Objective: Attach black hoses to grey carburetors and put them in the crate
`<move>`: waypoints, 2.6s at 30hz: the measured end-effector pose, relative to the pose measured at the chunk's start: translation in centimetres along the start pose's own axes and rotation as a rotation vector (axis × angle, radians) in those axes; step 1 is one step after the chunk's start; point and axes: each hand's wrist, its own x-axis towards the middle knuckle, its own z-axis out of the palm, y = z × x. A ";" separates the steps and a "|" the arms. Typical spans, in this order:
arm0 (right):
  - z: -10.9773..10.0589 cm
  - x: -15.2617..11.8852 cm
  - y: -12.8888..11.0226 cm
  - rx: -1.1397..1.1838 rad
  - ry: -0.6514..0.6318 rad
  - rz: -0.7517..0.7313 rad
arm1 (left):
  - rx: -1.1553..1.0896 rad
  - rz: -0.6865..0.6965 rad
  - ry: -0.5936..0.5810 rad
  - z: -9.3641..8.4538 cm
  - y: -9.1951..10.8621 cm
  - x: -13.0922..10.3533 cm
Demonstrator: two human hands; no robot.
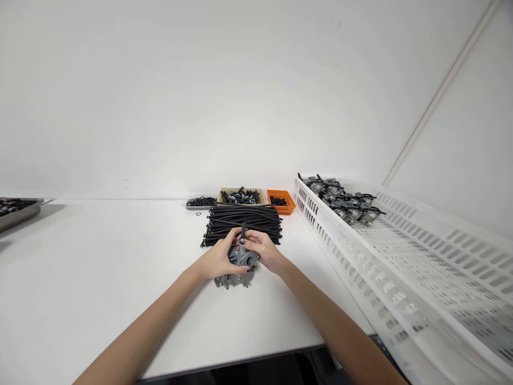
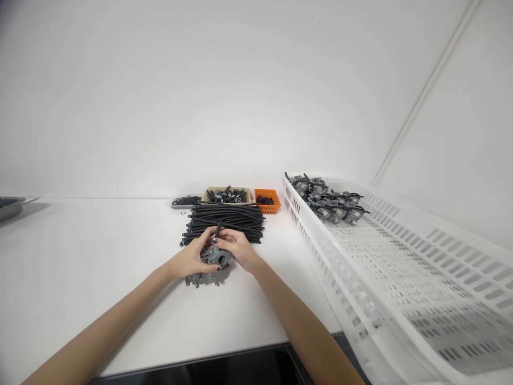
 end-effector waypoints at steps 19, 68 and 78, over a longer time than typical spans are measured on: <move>-0.1 0.1 0.0 -0.083 0.015 0.031 | -0.025 -0.004 -0.006 0.2 -0.3 0.1; -0.2 -0.3 -0.5 0.054 -0.025 0.106 | 0.005 -0.016 -0.006 0.4 0.0 0.0; -0.2 -0.5 -0.7 0.036 -0.044 0.144 | 0.064 -0.018 0.010 0.4 0.0 0.0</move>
